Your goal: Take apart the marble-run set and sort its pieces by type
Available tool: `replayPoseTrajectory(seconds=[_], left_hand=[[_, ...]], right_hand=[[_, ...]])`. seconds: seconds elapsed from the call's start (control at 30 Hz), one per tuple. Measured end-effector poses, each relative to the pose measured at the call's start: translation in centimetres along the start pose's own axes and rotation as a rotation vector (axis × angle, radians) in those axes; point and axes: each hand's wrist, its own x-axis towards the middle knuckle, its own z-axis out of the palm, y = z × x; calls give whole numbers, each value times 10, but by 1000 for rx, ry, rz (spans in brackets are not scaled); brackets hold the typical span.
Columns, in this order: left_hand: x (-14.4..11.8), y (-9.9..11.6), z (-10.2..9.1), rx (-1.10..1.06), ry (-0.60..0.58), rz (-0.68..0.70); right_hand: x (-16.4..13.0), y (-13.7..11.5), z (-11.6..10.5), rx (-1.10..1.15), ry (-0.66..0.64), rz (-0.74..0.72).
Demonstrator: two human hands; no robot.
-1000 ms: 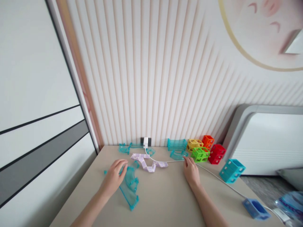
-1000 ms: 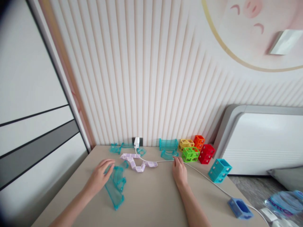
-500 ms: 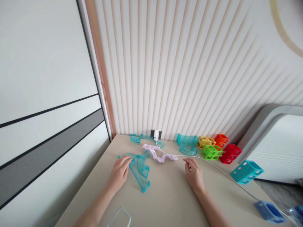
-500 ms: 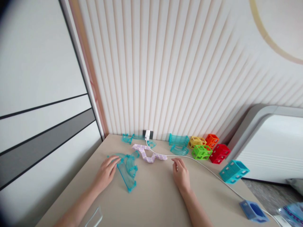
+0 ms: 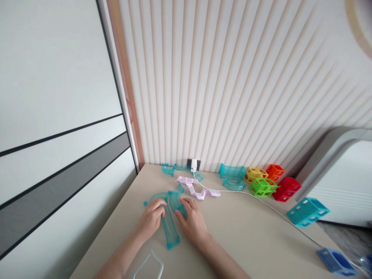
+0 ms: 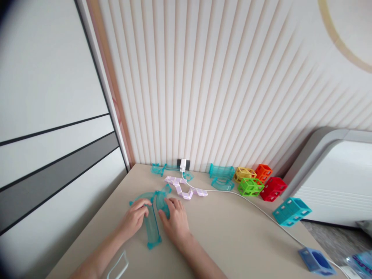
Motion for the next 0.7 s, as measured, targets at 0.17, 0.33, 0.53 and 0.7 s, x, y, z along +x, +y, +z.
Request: replayPoseTrajectory(seconds=[0.17, 0.33, 0.53, 0.7], left_hand=[[-1, 1, -1, 3, -8, -32], [0, 3, -1, -11, -14, -61], [1, 3, -1, -23, -24, -66], [1, 2, 0, -21, -34, -63]], right_hand=[[8, -6, 4, -7, -32, 34], [4, 1, 2, 37, -18, -2], [2, 12, 2, 241, 114, -31], [3, 13, 1, 329, 170, 23]])
